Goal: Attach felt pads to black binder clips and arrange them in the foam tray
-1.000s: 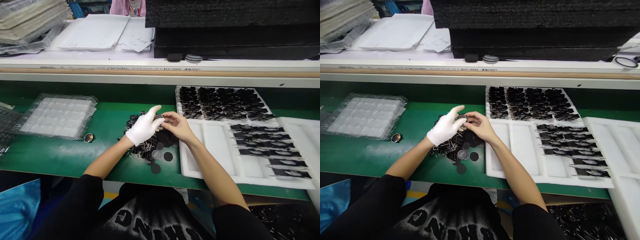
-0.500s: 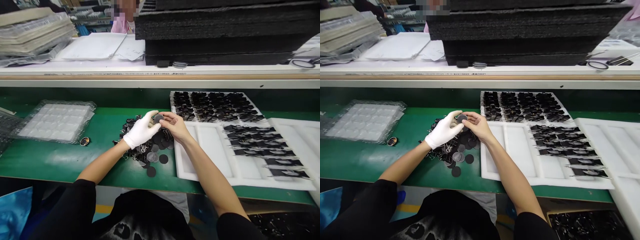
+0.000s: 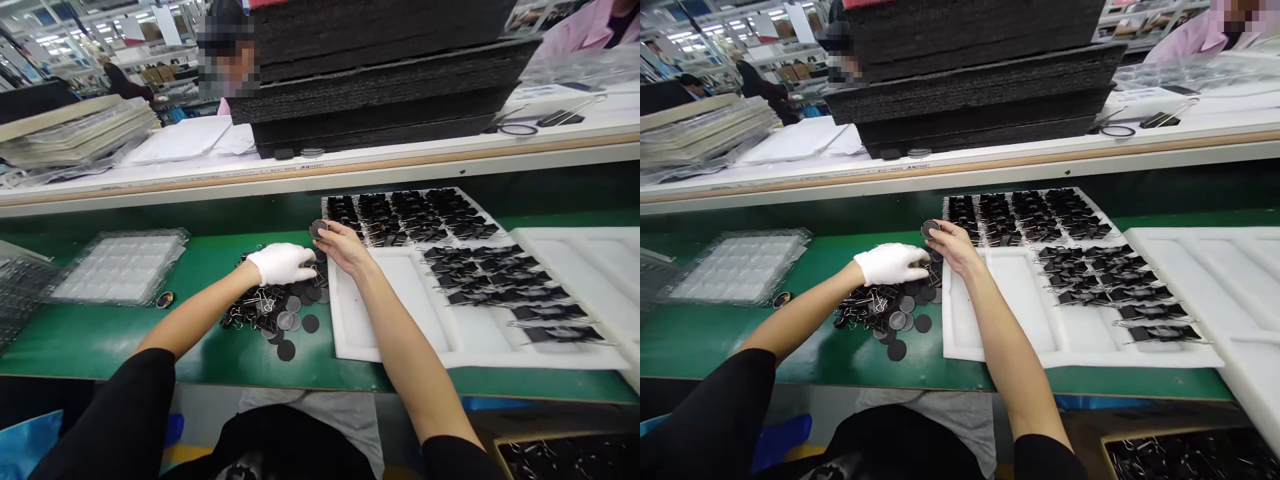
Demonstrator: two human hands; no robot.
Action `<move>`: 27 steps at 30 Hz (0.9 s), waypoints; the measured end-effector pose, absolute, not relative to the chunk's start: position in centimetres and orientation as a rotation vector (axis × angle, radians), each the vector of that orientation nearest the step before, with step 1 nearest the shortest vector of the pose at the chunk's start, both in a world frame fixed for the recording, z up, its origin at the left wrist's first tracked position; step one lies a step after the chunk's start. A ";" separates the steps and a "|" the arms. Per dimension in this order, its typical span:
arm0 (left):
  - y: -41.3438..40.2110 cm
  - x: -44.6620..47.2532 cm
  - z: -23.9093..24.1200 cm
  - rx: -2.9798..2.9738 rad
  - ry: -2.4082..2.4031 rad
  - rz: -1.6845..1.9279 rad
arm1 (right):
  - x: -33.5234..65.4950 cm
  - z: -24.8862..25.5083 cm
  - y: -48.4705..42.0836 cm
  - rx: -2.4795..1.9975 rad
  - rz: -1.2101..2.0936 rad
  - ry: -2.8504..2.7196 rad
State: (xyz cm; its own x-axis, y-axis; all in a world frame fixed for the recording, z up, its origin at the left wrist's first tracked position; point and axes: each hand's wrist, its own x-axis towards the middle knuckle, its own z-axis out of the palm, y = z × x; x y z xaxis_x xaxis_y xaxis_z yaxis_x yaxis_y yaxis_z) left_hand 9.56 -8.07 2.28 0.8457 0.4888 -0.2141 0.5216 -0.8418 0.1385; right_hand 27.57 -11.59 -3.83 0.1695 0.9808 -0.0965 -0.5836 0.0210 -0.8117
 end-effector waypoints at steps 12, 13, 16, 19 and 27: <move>-6.2 9.2 1.9 2.606 0.756 0.004 | 29.2 -3.2 -12.5 -0.883 1.363 -0.670; -5.9 8.5 2.1 2.577 0.843 0.145 | 29.1 -3.0 -12.7 -0.894 1.378 -0.707; -5.7 7.1 2.0 2.454 1.115 0.620 | 28.0 -3.0 -13.3 -0.925 1.408 -0.836; -6.6 6.2 1.4 2.336 1.145 0.786 | 26.1 -3.3 -13.5 -0.933 1.438 -0.917; -8.2 2.7 1.4 2.390 1.180 0.563 | 24.6 -3.3 -13.9 -0.948 1.426 -1.101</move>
State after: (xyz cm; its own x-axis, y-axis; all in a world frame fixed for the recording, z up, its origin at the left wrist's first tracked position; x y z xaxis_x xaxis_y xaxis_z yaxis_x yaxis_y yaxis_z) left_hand 2.66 -8.19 1.38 0.5592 0.8111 0.1715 0.6438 -0.5552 0.5265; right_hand 24.56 -13.94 -3.33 -0.1339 0.9909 0.0113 -0.2618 -0.0244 -0.9648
